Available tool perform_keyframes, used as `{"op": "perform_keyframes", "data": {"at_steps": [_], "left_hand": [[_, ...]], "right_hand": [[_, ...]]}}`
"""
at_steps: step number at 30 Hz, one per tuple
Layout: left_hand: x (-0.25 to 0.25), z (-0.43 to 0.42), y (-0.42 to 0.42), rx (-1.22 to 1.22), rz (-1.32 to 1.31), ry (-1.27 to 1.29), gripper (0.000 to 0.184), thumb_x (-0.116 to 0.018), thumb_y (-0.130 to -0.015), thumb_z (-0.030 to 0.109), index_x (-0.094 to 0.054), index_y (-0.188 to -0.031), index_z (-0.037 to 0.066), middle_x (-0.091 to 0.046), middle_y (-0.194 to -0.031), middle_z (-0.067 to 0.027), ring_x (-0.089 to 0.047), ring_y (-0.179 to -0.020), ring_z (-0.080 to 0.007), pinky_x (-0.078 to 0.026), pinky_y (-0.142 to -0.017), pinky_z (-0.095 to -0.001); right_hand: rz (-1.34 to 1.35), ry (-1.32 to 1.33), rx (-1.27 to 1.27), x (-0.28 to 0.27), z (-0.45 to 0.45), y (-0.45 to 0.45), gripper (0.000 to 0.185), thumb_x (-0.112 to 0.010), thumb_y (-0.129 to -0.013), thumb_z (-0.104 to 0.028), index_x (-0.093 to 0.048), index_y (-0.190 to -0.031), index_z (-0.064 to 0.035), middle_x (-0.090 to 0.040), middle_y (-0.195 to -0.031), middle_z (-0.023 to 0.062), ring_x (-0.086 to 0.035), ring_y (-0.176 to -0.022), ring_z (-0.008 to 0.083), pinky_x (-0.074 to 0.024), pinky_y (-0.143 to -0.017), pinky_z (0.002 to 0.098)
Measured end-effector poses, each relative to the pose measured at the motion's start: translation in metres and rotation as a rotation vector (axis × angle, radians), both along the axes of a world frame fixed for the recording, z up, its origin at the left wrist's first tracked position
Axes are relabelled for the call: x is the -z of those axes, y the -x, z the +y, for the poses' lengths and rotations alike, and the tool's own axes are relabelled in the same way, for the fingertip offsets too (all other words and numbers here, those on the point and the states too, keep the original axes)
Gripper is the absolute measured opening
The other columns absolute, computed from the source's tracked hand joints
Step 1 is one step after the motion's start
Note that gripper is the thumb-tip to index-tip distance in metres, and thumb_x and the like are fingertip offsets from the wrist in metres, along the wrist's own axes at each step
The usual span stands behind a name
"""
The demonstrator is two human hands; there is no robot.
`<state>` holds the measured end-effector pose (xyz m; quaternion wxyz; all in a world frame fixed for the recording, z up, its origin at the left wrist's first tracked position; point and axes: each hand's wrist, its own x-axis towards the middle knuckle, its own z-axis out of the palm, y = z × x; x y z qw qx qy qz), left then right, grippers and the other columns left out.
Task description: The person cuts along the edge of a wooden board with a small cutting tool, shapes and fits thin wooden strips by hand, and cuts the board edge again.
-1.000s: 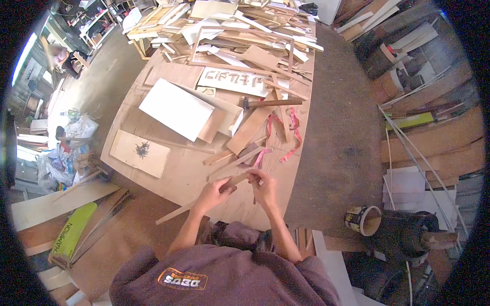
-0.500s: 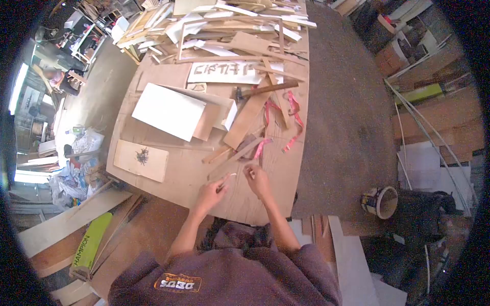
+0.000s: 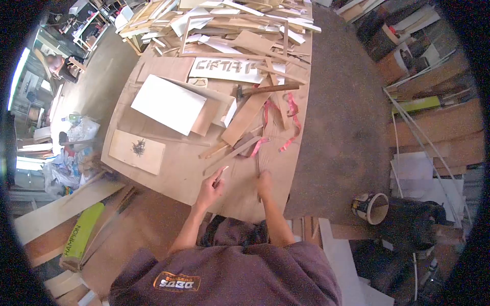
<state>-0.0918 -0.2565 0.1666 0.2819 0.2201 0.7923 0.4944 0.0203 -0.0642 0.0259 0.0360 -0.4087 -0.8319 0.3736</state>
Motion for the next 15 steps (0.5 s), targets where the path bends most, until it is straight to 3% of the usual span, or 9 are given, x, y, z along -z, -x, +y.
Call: {"op": "perform_keyframes", "data": {"at_steps": [3, 6, 8, 9, 11, 15], "left_hand": [[0.003, 0.007, 0.002, -0.072, 0.206, -0.156, 0.043, -0.057, -0.092, 0.007, -0.057, -0.134, 0.015, -0.058, -0.074, -0.0162, -0.049, -0.055, -0.0258, -0.045, -0.057, -0.0379], [0.003, 0.007, 0.002, -0.007, 0.291, -0.151, 0.043, -0.056, -0.093, 0.006, -0.056, -0.135, 0.015, -0.061, -0.084, -0.0185, -0.052, -0.058, -0.0266, -0.046, -0.06, -0.0384], [-0.008, 0.008, 0.003, 0.044, 0.21, 0.031, 0.041, -0.055, -0.095, 0.006, -0.056, -0.137, 0.009, -0.065, -0.086, -0.0146, -0.056, -0.068, -0.0168, -0.047, -0.066, -0.0297], [-0.002, 0.009, 0.003, 0.043, 0.209, 0.025, 0.041, -0.055, -0.095, 0.006, -0.056, -0.137, 0.009, -0.065, -0.086, -0.0146, -0.056, -0.068, -0.0168, -0.047, -0.066, -0.0297], [0.016, 0.017, -0.001, 0.001, 0.222, -0.169, 0.037, -0.057, -0.097, 0.016, -0.059, -0.134, 0.017, -0.059, -0.075, -0.0181, -0.056, -0.06, -0.0283, -0.045, -0.061, -0.0393], [0.003, 0.027, -0.007, 0.073, 0.178, -0.105, 0.034, -0.057, -0.099, 0.022, -0.061, -0.133, 0.019, -0.057, -0.072, -0.0178, -0.058, -0.061, -0.028, -0.045, -0.059, -0.0395]], "right_hand": [[0.016, -0.18, -0.094, 0.006, 0.016, -0.018, 0.02, -0.066, -0.077, -0.01, -0.055, -0.083, 0.0044, -0.061, -0.076, 0.0276, -0.062, -0.078, 0.0445, -0.0487, -0.07, 0.0506], [0.03, -0.116, -0.039, -0.015, 0.027, -0.026, 0.019, -0.065, -0.081, -0.014, -0.056, -0.085, 0.003, -0.062, -0.076, 0.027, -0.062, -0.075, 0.0448, -0.049, -0.068, 0.0506], [0.101, -0.147, 0.079, -0.042, 0.032, -0.029, 0.019, -0.063, -0.086, -0.02, -0.058, -0.086, -0.001, -0.064, -0.078, 0.0246, -0.063, -0.074, 0.0437, -0.0486, -0.066, 0.0505], [0.1, -0.152, 0.078, -0.062, 0.032, -0.029, 0.019, -0.063, -0.086, -0.02, -0.058, -0.086, -0.001, -0.064, -0.078, 0.0246, -0.063, -0.074, 0.0437, -0.0486, -0.066, 0.0505], [-0.136, -0.23, 0.121, -0.11, 0.031, -0.028, 0.019, -0.058, -0.091, -0.023, -0.06, -0.092, -0.0045, -0.067, -0.085, 0.0216, -0.064, -0.079, 0.042, -0.0492, -0.071, 0.0502], [-0.133, -0.375, 0.121, -0.141, 0.037, -0.054, 0.022, -0.056, -0.094, -0.028, -0.062, -0.094, -0.0067, -0.067, -0.086, 0.02, -0.065, -0.081, 0.0408, -0.0493, -0.07, 0.0487]]}}
